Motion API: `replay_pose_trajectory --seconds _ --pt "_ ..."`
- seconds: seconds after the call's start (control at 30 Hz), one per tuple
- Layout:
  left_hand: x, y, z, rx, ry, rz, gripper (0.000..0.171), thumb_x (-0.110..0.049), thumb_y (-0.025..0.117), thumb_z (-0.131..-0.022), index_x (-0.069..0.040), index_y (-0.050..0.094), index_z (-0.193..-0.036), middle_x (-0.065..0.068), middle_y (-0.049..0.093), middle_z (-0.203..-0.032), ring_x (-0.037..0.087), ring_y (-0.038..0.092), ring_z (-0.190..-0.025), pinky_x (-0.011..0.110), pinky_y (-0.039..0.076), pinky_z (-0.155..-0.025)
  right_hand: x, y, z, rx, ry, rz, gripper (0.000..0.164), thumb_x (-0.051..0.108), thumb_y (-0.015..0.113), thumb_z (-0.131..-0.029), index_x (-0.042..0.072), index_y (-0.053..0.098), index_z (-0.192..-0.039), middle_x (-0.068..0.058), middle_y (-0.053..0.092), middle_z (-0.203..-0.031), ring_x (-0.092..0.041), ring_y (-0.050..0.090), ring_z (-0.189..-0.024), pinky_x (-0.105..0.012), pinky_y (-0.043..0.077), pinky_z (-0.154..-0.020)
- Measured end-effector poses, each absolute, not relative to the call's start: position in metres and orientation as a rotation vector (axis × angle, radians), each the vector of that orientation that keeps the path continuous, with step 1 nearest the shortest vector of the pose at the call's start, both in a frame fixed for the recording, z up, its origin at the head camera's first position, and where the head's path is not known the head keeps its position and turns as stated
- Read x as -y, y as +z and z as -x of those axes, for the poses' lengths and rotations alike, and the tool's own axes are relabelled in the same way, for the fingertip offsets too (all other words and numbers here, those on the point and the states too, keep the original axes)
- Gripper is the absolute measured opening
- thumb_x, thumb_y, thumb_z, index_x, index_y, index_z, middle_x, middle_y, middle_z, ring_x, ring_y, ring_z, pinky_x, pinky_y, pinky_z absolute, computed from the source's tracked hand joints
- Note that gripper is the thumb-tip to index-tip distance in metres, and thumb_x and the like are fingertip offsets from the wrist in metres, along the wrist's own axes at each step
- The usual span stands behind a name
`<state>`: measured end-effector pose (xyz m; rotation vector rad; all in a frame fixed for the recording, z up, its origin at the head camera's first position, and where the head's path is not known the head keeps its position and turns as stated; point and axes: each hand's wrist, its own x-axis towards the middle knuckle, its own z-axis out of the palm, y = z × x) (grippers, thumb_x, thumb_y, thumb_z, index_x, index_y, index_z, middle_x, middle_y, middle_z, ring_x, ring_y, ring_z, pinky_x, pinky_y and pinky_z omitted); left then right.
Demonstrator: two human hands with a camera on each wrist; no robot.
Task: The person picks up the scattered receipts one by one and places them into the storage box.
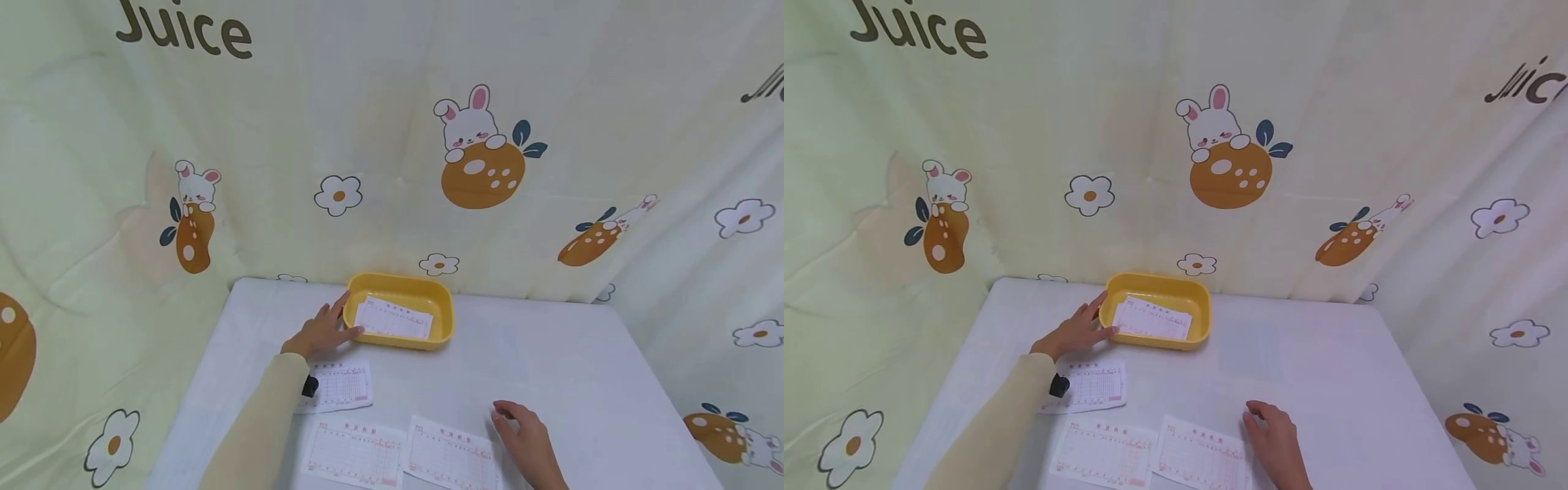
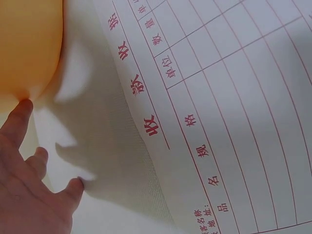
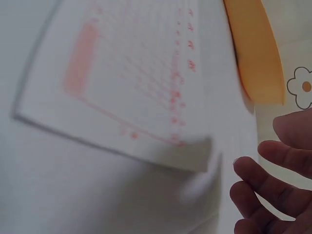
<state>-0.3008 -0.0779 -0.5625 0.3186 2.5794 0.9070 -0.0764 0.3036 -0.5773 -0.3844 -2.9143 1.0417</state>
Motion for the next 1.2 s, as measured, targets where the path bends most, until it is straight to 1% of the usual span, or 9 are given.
replay_pose_trajectory --seconds 0.17,0.27,0.43,0.57,0.7,0.8,0.93,1.1,1.2 --pt "0.077 -0.562 0.301 -2.574 0.897 -0.288 0.098 -0.070 0.063 -0.098 -0.038 0.010 -0.174 0.020 0.016 -0.177 0.060 0.021 -0.154 0.084 0.025 -0.112 -0.307 -0.586 0.067 2.948 1.021 0.401 0.027 0.012 0.067 -0.105 -0.008 0.072 -0.123 -0.009 0.073 -0.107 -0.028 0.066 -0.102 -0.050 0.055 -0.091" --pt "0.076 -0.563 0.301 -2.577 0.885 -0.279 0.098 -0.071 0.062 -0.097 -0.039 0.010 -0.174 0.020 0.016 -0.177 0.061 0.022 -0.154 0.084 0.026 -0.112 -0.308 -0.592 0.062 2.966 0.986 0.393 0.022 0.007 0.068 -0.102 -0.008 0.073 -0.117 -0.007 0.072 -0.101 -0.026 0.066 -0.096 -0.045 0.057 -0.085" --pt "0.076 -0.564 0.301 -2.581 0.875 -0.267 0.098 -0.071 0.062 -0.097 -0.039 0.010 -0.173 0.020 0.016 -0.177 0.062 0.023 -0.153 0.085 0.027 -0.111 -0.307 -0.599 0.058 3.003 0.983 0.475 0.015 0.002 0.071 -0.098 -0.006 0.074 -0.110 -0.008 0.068 -0.099 -0.024 0.064 -0.091 -0.043 0.056 -0.081" --pt "0.076 -0.563 0.301 -2.583 0.876 -0.259 0.097 -0.071 0.062 -0.097 -0.040 0.010 -0.173 0.019 0.015 -0.177 0.061 0.023 -0.153 0.084 0.027 -0.111 -0.306 -0.602 0.056 3.020 1.035 0.557 0.013 0.003 0.073 -0.096 -0.006 0.072 -0.106 -0.009 0.063 -0.099 -0.024 0.058 -0.090 -0.042 0.053 -0.079" --pt "0.076 -0.562 0.299 -2.582 0.883 -0.269 0.097 -0.070 0.062 -0.098 -0.039 0.010 -0.173 0.020 0.015 -0.177 0.061 0.023 -0.153 0.084 0.027 -0.111 -0.307 -0.604 0.054 3.034 1.042 0.516 0.009 0.003 0.075 -0.095 -0.003 0.071 -0.100 -0.012 0.061 -0.101 -0.025 0.056 -0.091 -0.041 0.051 -0.080" --pt "0.075 -0.563 0.300 -2.581 0.885 -0.281 0.098 -0.072 0.062 -0.097 -0.039 0.010 -0.174 0.020 0.016 -0.177 0.062 0.023 -0.153 0.084 0.027 -0.112 -0.311 -0.606 0.052 3.032 1.027 0.422 0.007 0.000 0.075 -0.094 -0.001 0.069 -0.095 -0.011 0.060 -0.100 -0.024 0.055 -0.090 -0.037 0.051 -0.079" --pt "0.075 -0.565 0.302 -2.586 0.885 -0.294 0.099 -0.073 0.061 -0.097 -0.039 0.010 -0.174 0.020 0.016 -0.177 0.062 0.024 -0.152 0.084 0.027 -0.111 -0.313 -0.608 0.050 3.022 1.040 0.397 0.007 -0.003 0.073 -0.096 0.001 0.067 -0.094 -0.007 0.060 -0.096 -0.020 0.054 -0.088 -0.030 0.049 -0.075" --pt "0.076 -0.564 0.300 -2.598 0.890 -0.302 0.096 -0.069 0.062 -0.099 -0.037 0.010 -0.174 0.022 0.016 -0.176 0.064 0.024 -0.151 0.084 0.028 -0.110 -0.311 -0.602 0.048 3.017 1.084 0.541 0.006 0.000 0.069 -0.100 0.002 0.065 -0.097 0.000 0.061 -0.087 -0.017 0.055 -0.081 -0.030 0.047 -0.070" --pt "0.077 -0.564 0.300 -2.604 0.890 -0.305 0.097 -0.069 0.062 -0.099 -0.036 0.011 -0.174 0.023 0.017 -0.176 0.065 0.025 -0.150 0.084 0.029 -0.110 -0.309 -0.598 0.046 3.009 1.090 0.582 0.005 0.000 0.068 -0.100 0.002 0.065 -0.097 0.002 0.061 -0.085 -0.016 0.055 -0.079 -0.029 0.046 -0.067"
